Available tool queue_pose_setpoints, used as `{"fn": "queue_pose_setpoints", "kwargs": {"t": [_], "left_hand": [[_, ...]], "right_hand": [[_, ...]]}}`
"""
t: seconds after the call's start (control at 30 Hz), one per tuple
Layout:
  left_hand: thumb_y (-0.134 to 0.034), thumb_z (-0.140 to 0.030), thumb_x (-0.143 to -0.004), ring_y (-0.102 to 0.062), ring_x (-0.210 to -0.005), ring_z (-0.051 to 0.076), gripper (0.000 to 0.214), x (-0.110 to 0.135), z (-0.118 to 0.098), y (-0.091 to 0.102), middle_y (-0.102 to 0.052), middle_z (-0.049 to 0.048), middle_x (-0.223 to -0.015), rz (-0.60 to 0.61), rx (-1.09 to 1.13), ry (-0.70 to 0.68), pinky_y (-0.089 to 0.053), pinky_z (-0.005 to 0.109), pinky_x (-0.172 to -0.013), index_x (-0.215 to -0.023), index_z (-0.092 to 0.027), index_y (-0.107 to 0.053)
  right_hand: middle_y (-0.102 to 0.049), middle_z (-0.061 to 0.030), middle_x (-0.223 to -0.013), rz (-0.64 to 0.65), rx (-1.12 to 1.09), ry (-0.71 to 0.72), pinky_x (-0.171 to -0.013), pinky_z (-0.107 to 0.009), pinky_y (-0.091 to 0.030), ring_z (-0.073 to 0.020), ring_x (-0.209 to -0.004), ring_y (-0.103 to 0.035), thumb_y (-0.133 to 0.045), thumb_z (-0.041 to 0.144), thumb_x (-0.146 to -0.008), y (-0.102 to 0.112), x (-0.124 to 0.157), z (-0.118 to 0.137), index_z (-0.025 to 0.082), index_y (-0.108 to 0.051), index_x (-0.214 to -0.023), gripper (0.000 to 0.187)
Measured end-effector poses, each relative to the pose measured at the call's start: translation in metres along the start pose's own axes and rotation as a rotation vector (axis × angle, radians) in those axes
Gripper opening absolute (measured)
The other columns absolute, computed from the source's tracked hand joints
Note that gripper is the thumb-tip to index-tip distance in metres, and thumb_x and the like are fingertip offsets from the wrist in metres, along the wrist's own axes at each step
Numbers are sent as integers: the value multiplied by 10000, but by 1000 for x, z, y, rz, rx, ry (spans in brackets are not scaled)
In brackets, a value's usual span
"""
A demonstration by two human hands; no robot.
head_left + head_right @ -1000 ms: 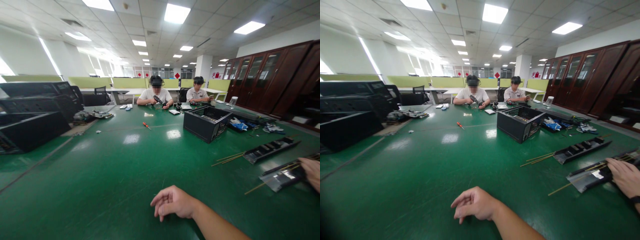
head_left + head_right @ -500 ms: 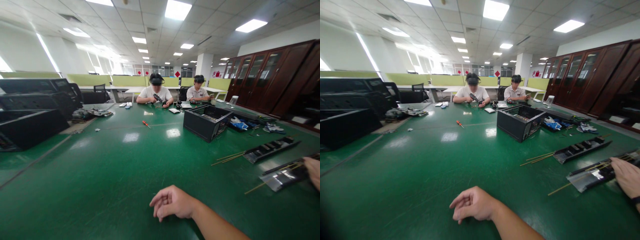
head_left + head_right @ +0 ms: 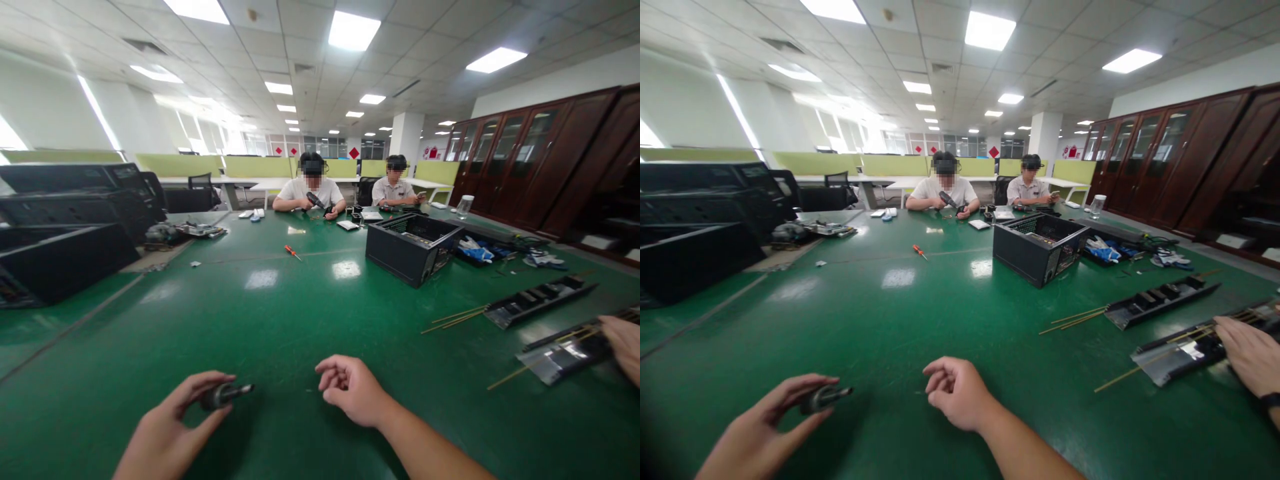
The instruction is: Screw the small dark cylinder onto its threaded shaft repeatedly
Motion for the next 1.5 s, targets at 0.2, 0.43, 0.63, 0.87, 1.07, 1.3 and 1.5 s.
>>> {"fn": "queue_pose_setpoints", "kwargs": {"t": [0.2, 0.43, 0.63, 0.87, 1.07, 1.3, 1.5], "left_hand": [[-779, -357, -719, -687, -931, 260, 281, 9, -45, -112, -748, 57, -966, 379, 42, -212, -513, 321, -873, -966, -227, -750], [-783, -361, -707, -686, -887, 234, 309, 12, -14, -127, -741, 55, -947, 385, 195, -142, -508, 290, -821, -969, -204, -742], [-784, -356, -718, -681, -869, 219, 282, 14, -13, -132, -744, 35, -919, 446, 207, -176, -487, 280, -808, -966, -224, -753], [-783, -334, -706, -680, -884, 224, 290, 14, -13, -136, -745, 30, -938, 424, 187, -176, -479, 302, -826, -980, -242, -759], [-782, -340, -710, -678, -901, 229, 291, 14, -12, -135, -746, 32, -949, 419, 160, -172, -479, 315, -843, -981, -241, -754], [-782, -382, -719, -679, -900, 232, 312, 14, -10, -134, -746, 37, -950, 421, 152, -184, -484, 312, -835, -993, -238, -752], [-777, -383, -714, -685, -913, 238, 314, 14, -12, -134, -751, 45, -963, 424, 156, -167, -496, 315, -848, -988, -231, -754]], "right_hand": [[-628, -25, -1001, -81, 131, 121, -608, -227, -420, -92, -657, -558, -581, 20, -688, 10, 1, 6, 195, -532, -1205, 548], [-678, 8, -943, -70, 366, 163, -678, -257, -449, -141, -732, -615, -651, 31, -667, 2, 10, 21, 237, -633, -1047, 432], [-672, 7, -892, -86, 475, 214, -708, -263, -460, -162, -768, -623, -711, 79, -654, -1, 12, 29, 233, -687, -993, 373], [-672, 6, -817, -148, 502, 213, -694, -255, -444, -159, -741, -611, -704, 83, -660, 1, 14, 30, 208, -684, -885, 258], [-668, 7, -778, -141, 502, 241, -677, -250, -430, -153, -717, -600, -687, 104, -705, -1, 15, 34, 204, -694, -838, 166], [-657, 9, -738, -125, 530, 234, -664, -252, -423, -148, -688, -599, -711, 153, -730, -2, 15, 35, 201, -724, -804, 89], [-684, 0, -789, -103, 511, 231, -685, -251, -442, -154, -716, -615, -711, 154, -734, -1, 16, 39, 199, -736, -889, 164]]}}
Point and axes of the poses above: each hand's wrist, its own x-axis away from the middle knuckle, its own y-axis out of the back of the hand, z = x × y, the point moved 6 cm from there along -x, towards the middle knuckle
